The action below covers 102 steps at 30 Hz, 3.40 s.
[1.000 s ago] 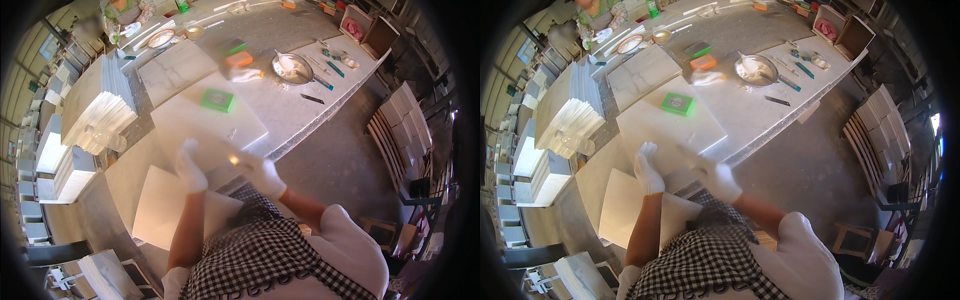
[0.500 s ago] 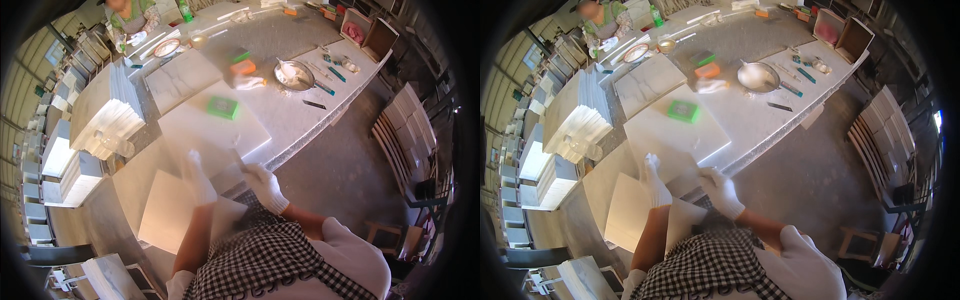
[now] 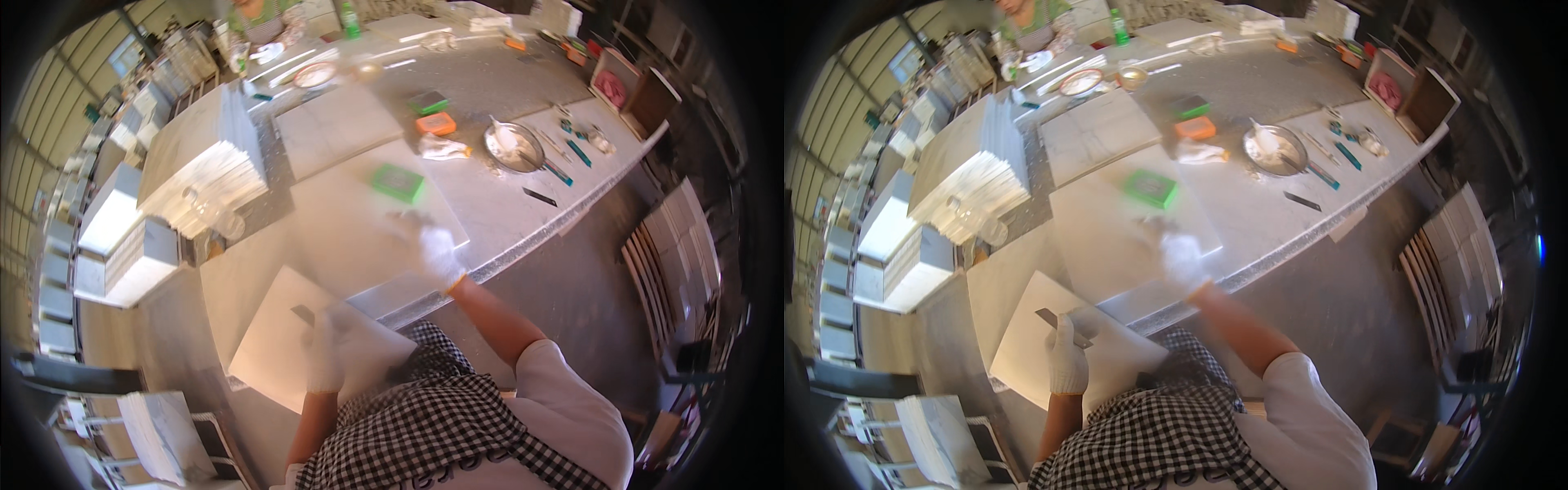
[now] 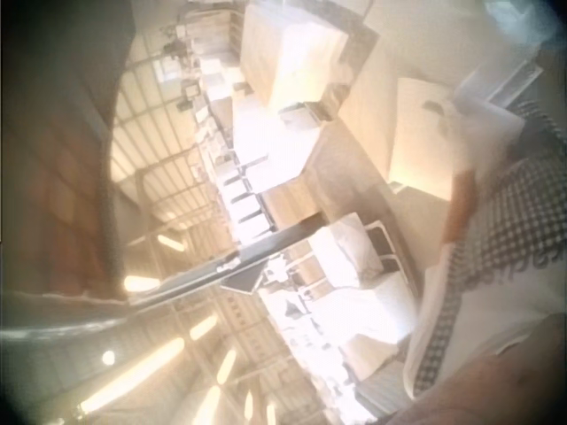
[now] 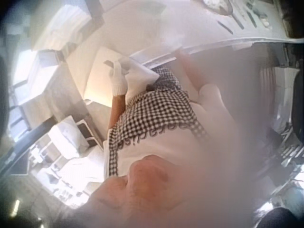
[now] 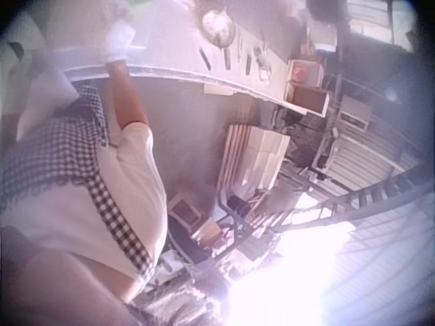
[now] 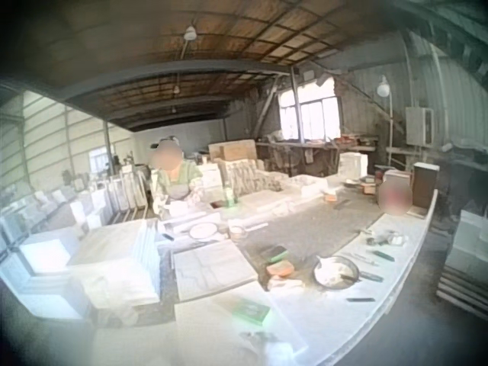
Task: The person repeatedly wipes the surface of a white styrofoam sheet with a green sponge while wearing white gloves. They flip the sheet over and continue wiping both sides, then place it on a nearby stack.
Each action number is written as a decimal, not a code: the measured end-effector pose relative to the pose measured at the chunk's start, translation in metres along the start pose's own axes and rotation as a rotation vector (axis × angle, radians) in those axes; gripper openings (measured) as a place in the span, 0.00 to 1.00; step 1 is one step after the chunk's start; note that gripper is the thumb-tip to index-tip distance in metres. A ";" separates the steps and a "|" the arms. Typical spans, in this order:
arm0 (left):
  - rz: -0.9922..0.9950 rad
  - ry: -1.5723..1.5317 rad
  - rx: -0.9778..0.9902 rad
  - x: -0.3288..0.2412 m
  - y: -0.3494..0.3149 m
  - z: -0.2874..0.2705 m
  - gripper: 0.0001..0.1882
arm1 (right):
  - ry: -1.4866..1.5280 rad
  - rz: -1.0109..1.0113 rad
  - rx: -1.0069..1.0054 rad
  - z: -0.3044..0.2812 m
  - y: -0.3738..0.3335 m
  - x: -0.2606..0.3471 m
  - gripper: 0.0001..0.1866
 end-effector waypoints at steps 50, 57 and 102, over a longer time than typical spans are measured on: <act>0.550 0.712 -0.717 -0.038 0.062 -0.105 0.12 | 0.336 -0.758 0.934 0.128 0.150 0.154 0.15; 0.594 0.500 -0.776 -0.040 0.052 -0.116 0.10 | 0.356 -0.920 1.085 0.146 0.144 0.193 0.13; 0.664 0.528 -0.784 -0.056 0.050 -0.113 0.08 | 0.241 -1.235 0.778 0.117 0.142 0.202 0.08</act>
Point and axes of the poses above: each hand's wrist, its own y-axis towards the middle knuckle, its own z-axis out of the palm, x = y × z, the point moved 9 cm from there along y, towards the middle knuckle, and after that the axes turned 10 degrees about -z, right-handed, at the moved point
